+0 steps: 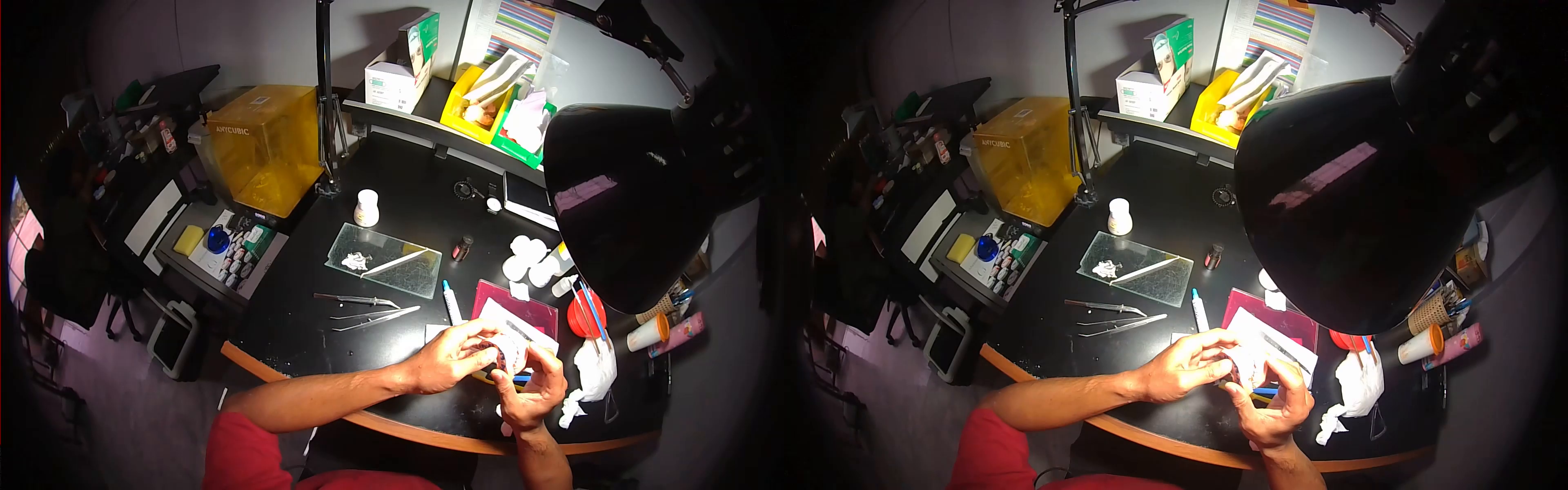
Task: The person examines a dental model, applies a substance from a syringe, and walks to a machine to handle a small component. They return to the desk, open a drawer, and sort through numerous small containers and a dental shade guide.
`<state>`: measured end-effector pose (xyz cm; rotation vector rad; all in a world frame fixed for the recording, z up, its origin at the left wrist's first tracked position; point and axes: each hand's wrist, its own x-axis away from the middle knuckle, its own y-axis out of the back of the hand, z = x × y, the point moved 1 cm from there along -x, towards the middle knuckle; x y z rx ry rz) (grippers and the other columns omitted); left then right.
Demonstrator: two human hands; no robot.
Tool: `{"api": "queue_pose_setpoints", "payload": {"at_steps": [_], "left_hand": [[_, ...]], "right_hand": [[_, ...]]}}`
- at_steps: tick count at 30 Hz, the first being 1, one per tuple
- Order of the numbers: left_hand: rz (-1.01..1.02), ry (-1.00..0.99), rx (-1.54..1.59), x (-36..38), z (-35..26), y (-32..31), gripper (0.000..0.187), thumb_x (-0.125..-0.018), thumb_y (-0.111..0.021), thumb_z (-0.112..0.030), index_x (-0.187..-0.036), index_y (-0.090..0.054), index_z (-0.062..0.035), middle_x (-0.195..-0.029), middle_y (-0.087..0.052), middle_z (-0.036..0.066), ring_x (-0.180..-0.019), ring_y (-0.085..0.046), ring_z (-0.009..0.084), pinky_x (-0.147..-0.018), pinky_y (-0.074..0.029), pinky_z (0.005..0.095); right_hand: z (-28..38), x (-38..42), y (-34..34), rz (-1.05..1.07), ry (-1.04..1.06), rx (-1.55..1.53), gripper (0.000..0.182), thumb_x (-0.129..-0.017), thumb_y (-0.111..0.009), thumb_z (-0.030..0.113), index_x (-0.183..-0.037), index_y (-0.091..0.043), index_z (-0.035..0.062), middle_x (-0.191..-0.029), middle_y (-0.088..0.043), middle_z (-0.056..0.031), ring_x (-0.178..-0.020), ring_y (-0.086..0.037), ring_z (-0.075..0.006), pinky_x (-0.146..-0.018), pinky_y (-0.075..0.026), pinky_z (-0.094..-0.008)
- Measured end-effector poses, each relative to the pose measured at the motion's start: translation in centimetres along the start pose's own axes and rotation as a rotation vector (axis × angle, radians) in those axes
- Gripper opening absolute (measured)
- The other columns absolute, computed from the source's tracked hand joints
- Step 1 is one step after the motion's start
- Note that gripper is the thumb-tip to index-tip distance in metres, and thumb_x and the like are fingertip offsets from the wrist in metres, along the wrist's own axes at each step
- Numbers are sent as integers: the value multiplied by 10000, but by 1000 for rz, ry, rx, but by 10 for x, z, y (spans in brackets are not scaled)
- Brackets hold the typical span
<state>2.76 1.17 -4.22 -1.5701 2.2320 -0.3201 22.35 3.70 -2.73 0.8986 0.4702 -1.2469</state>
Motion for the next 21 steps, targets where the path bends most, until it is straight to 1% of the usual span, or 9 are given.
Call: {"api": "queue_pose_setpoints", "payload": {"at_steps": [4,7,10,13,15,17,18,19,21], "left_hand": [[-16,11,-16,1,2,0,519,-1052,-646,-207,-1474,-446,18,-1359,-582,125,-1316,-560,198,-1127,-449,357],[-19,10,-44,0,4,1,521,-1048,-651,-199,-1476,-445,15,-1360,-578,122,-1316,-557,194,-1125,-450,351],[-16,13,-21,1,0,0,522,-1044,-652,-181,-1480,-443,16,-1363,-576,122,-1318,-554,193,-1120,-454,349],[-42,29,-13,2,0,0,530,-1041,-650,-162,-1491,-434,19,-1358,-580,122,-1317,-552,190,-1121,-455,353],[-35,25,20,2,-4,0,541,-1041,-642,-146,-1503,-422,30,-1371,-580,126,-1317,-550,187,-1123,-454,355],[-2,-3,-8,1,-13,1,525,-1046,-618,-115,-1506,-424,47,-1414,-573,142,-1352,-532,205,-1158,-422,371],[-5,0,-14,1,-17,0,521,-1046,-618,-115,-1504,-429,47,-1416,-573,143,-1360,-527,209,-1166,-414,376],[-10,2,-21,2,-20,0,517,-1045,-618,-115,-1501,-434,47,-1419,-573,144,-1367,-523,214,-1174,-406,382],[5,-10,1,2,-18,2,520,-1042,-626,-127,-1496,-441,47,-1417,-572,141,-1352,-531,215,-1168,-411,385]], "right_hand": [[5,-4,-1,12,-31,-27,598,-764,-946,179,-1231,-629,-19,-1019,-701,-145,-882,-700,-179,-759,-583,-286],[5,-5,-1,8,-14,-30,582,-776,-936,177,-1228,-630,-22,-1004,-697,-139,-870,-694,-176,-752,-576,-279],[5,-6,0,20,3,-29,577,-779,-932,172,-1230,-632,-25,-1010,-698,-142,-870,-696,-172,-748,-582,-277],[5,-5,0,36,-26,-53,577,-779,-930,169,-1233,-633,-29,-1031,-702,-152,-869,-696,-169,-744,-591,-278],[3,-4,1,55,-21,-89,608,-776,-934,177,-1248,-624,-50,-1081,-703,-169,-859,-711,-175,-728,-598,-278],[-3,2,2,39,-63,-197,607,-788,-921,171,-1259,-617,-62,-1136,-702,-194,-865,-718,-179,-729,-600,-281],[-3,3,3,36,-76,-259,587,-813,-889,150,-1280,-609,-70,-1179,-696,-213,-880,-717,-182,-735,-599,-287],[-2,2,3,33,-81,-298,564,-833,-851,121,-1302,-603,-69,-1188,-690,-217,-888,-718,-186,-754,-596,-295],[1,1,4,47,-103,-327,564,-835,-834,99,-1316,-594,-72,-1197,-686,-218,-878,-717,-190,-773,-592,-297]]}}
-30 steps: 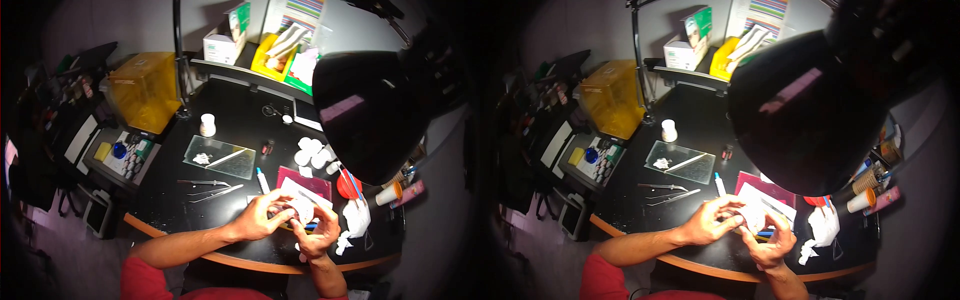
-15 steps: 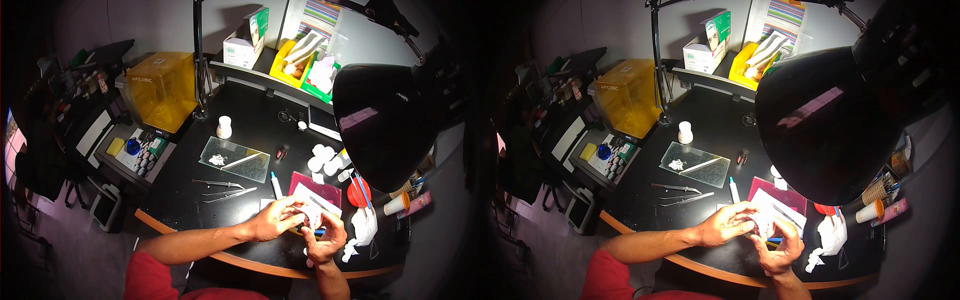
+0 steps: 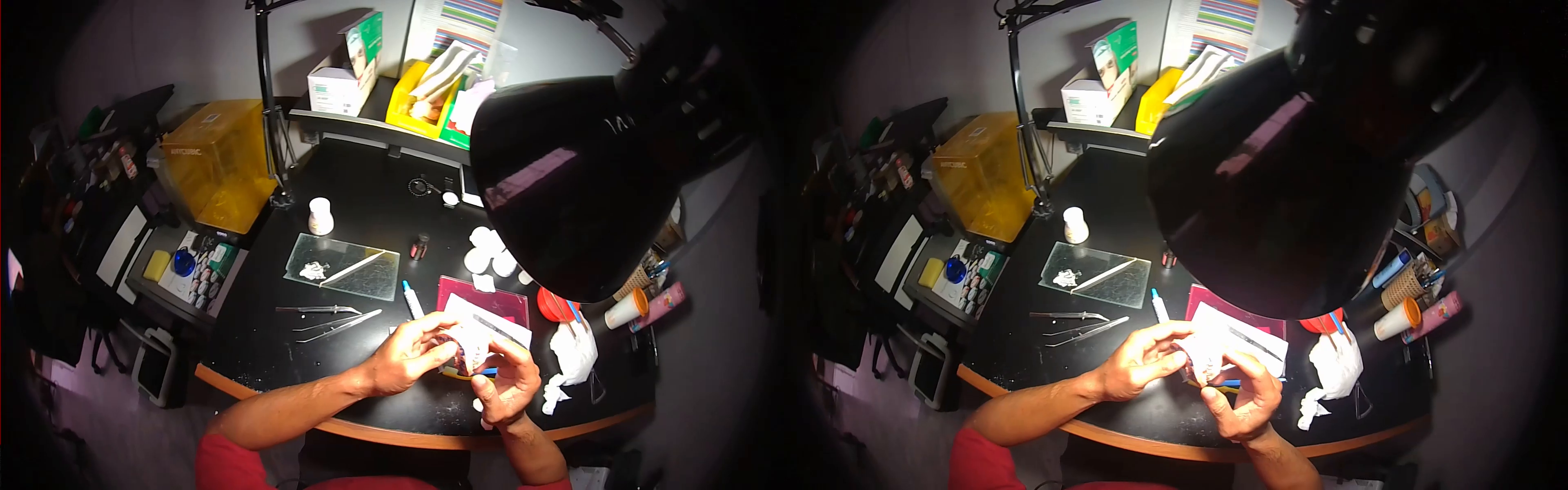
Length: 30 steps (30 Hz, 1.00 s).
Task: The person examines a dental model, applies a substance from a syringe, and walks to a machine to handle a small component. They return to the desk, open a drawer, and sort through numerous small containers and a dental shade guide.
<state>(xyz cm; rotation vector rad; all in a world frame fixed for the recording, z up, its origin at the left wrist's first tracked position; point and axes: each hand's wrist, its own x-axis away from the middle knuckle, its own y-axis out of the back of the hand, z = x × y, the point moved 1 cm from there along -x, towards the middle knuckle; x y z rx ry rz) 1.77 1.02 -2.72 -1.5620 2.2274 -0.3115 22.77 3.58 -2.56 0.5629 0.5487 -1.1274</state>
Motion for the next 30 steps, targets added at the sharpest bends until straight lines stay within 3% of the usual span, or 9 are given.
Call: {"api": "queue_pose_setpoints", "payload": {"at_steps": [5,14,19,29,30], "left_hand": [[0,-7,-16,1,2,1,513,-1043,-630,-141,-1489,-450,38,-1400,-578,136,-1327,-546,211,-1135,-438,373],[-42,3,-43,-1,4,7,490,-1021,-669,-147,-1439,-471,11,-1357,-584,127,-1285,-568,197,-1115,-460,356],[-70,32,101,-1,6,8,501,-1023,-649,-112,-1466,-439,-10,-1284,-613,138,-1195,-613,192,-994,-546,362],[-111,78,205,-2,8,13,489,-1013,-650,-112,-1455,-453,-44,-1220,-634,114,-1152,-645,186,-944,-573,353],[-148,73,192,-2,9,12,472,-1016,-646,-121,-1445,-462,-46,-1183,-639,106,-1088,-650,170,-901,-577,344]], "right_hand": [[2,-2,0,21,-2,-8,528,-840,-805,41,-1312,-596,-71,-1204,-683,-216,-940,-714,-196,-770,-592,-290],[-4,1,-2,9,-56,-17,490,-827,-812,-3,-1265,-610,-85,-1170,-684,-206,-918,-737,-208,-722,-617,-275],[-4,2,-4,-5,-84,-40,482,-818,-792,-30,-1260,-609,-85,-1162,-679,-203,-968,-726,-215,-737,-623,-285],[-5,5,-2,57,-97,21,510,-779,-795,-17,-1260,-628,-54,-1169,-682,-209,-997,-721,-238,-734,-621,-296],[-5,5,-2,64,-102,18,510,-779,-794,-13,-1259,-629,-53,-1168,-682,-209,-999,-721,-239,-734,-621,-296]]}}
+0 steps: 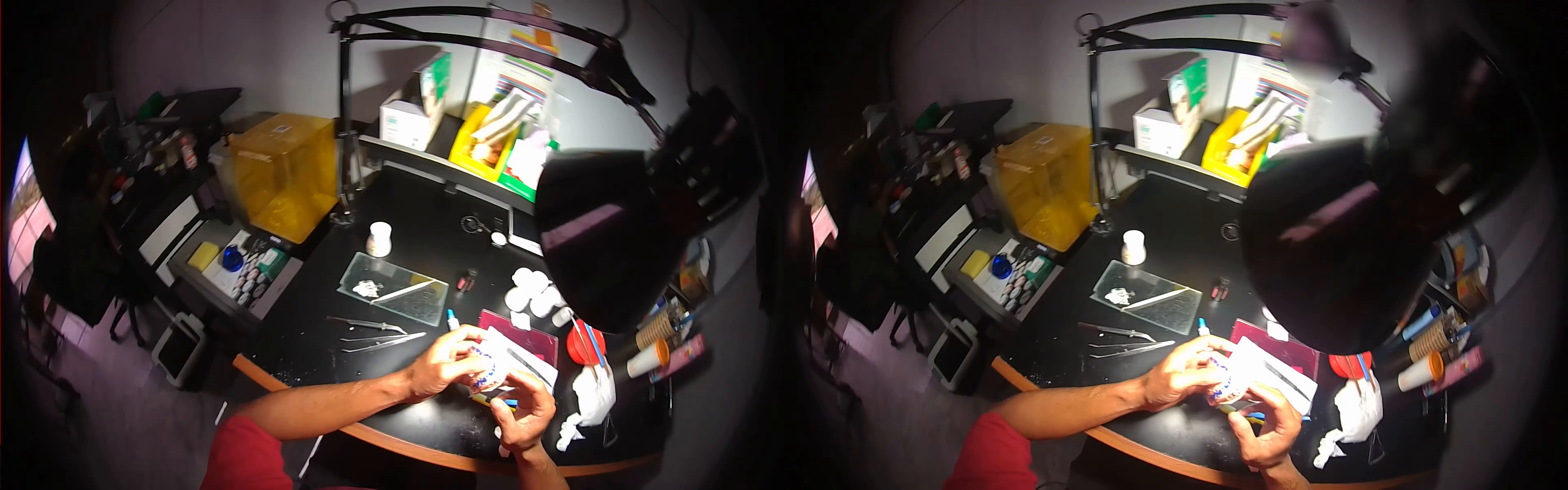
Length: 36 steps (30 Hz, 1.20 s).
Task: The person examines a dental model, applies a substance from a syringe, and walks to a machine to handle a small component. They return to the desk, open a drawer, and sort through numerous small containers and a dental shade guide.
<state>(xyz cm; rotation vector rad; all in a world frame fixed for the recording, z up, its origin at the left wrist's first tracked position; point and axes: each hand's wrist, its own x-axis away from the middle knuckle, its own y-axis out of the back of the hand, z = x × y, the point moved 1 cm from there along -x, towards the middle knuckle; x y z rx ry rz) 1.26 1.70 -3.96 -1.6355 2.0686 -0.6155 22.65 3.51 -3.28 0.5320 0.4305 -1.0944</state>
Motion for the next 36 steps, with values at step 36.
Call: {"api": "queue_pose_setpoints", "payload": {"at_steps": [36], "left_hand": [[16,-14,-137,1,-1,3,510,-967,-684,-35,-1434,-480,-21,-1106,-693,123,-957,-676,142,-769,-554,278]], "right_hand": [[-2,-4,-5,-48,-80,100,327,-806,-795,-55,-1117,-697,-50,-980,-741,-152,-802,-752,-172,-658,-598,-253]]}}
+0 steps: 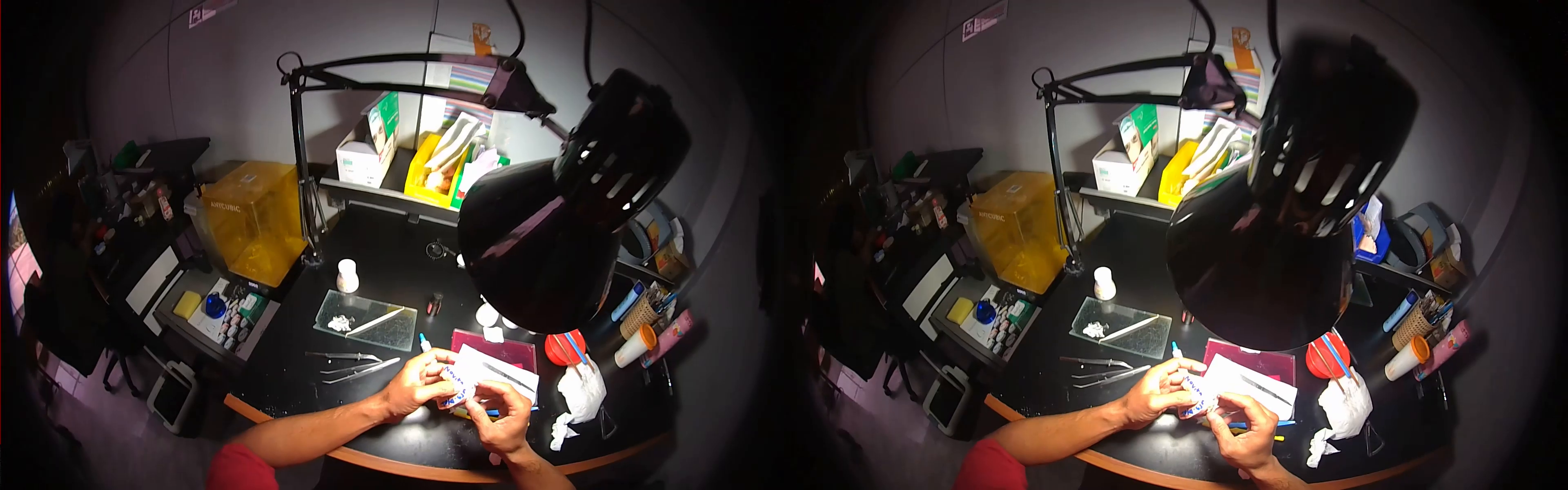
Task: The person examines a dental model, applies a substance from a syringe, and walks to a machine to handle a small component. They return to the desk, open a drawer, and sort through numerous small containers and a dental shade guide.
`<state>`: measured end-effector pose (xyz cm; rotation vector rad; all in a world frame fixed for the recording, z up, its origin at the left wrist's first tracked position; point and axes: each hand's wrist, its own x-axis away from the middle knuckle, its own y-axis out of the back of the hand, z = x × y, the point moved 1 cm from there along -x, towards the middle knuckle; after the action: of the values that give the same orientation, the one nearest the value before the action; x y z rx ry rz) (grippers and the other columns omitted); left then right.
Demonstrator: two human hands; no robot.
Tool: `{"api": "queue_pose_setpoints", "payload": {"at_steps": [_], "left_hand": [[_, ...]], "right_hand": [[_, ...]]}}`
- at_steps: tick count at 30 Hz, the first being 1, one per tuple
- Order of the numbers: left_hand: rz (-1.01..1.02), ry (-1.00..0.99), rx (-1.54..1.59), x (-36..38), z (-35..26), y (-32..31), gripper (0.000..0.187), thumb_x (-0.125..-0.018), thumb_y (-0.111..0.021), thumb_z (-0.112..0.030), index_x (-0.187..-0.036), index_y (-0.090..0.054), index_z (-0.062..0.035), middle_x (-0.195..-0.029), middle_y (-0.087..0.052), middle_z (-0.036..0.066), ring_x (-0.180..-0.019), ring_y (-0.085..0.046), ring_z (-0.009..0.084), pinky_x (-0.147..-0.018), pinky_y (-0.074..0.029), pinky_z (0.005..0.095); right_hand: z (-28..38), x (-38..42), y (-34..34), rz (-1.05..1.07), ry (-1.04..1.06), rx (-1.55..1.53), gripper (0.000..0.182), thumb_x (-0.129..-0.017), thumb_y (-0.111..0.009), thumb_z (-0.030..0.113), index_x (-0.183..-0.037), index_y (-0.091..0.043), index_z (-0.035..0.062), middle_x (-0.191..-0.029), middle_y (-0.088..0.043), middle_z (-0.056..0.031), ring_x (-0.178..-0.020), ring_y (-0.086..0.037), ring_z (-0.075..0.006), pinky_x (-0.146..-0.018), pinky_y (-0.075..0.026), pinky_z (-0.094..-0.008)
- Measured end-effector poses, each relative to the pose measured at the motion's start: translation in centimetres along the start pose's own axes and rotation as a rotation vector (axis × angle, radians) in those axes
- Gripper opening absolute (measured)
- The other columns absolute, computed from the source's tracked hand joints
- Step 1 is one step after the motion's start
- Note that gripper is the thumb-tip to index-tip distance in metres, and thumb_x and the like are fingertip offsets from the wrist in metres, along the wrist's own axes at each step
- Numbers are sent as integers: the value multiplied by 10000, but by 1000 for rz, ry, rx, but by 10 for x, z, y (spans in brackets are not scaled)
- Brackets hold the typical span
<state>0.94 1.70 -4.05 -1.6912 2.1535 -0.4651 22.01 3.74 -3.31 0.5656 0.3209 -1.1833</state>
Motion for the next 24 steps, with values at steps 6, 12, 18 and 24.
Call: {"api": "queue_pose_setpoints", "payload": {"at_steps": [6,12,18,24], "left_hand": [[25,46,-91,-1,3,6,479,-973,-649,-35,-1426,-495,-16,-1136,-673,123,-991,-682,160,-766,-563,279],[29,84,-42,-3,8,8,413,-1057,-558,-157,-1428,-478,8,-1205,-648,167,-1111,-677,235,-964,-551,352],[29,65,-94,-9,13,20,424,-1060,-574,-191,-1417,-477,17,-1166,-661,146,-1086,-674,233,-982,-545,368],[12,54,-156,-17,22,30,441,-1044,-607,-213,-1403,-500,20,-1112,-662,114,-1048,-669,213,-987,-557,379]], "right_hand": [[-5,3,1,6,-98,3,278,-828,-819,-3,-1084,-718,-45,-950,-767,-129,-833,-745,-153,-735,-610,-272],[-2,-7,0,69,18,80,265,-829,-832,29,-1074,-746,-20,-885,-776,-106,-749,-740,-124,-695,-602,-260],[0,-4,-1,112,31,78,257,-832,-837,46,-1073,-760,1,-825,-775,-85,-704,-731,-102,-660,-592,-254],[-4,-2,-3,136,108,121,169,-871,-805,73,-1030,-781,22,-761,-764,-57,-648,-695,-78,-596,-556,-244]]}}
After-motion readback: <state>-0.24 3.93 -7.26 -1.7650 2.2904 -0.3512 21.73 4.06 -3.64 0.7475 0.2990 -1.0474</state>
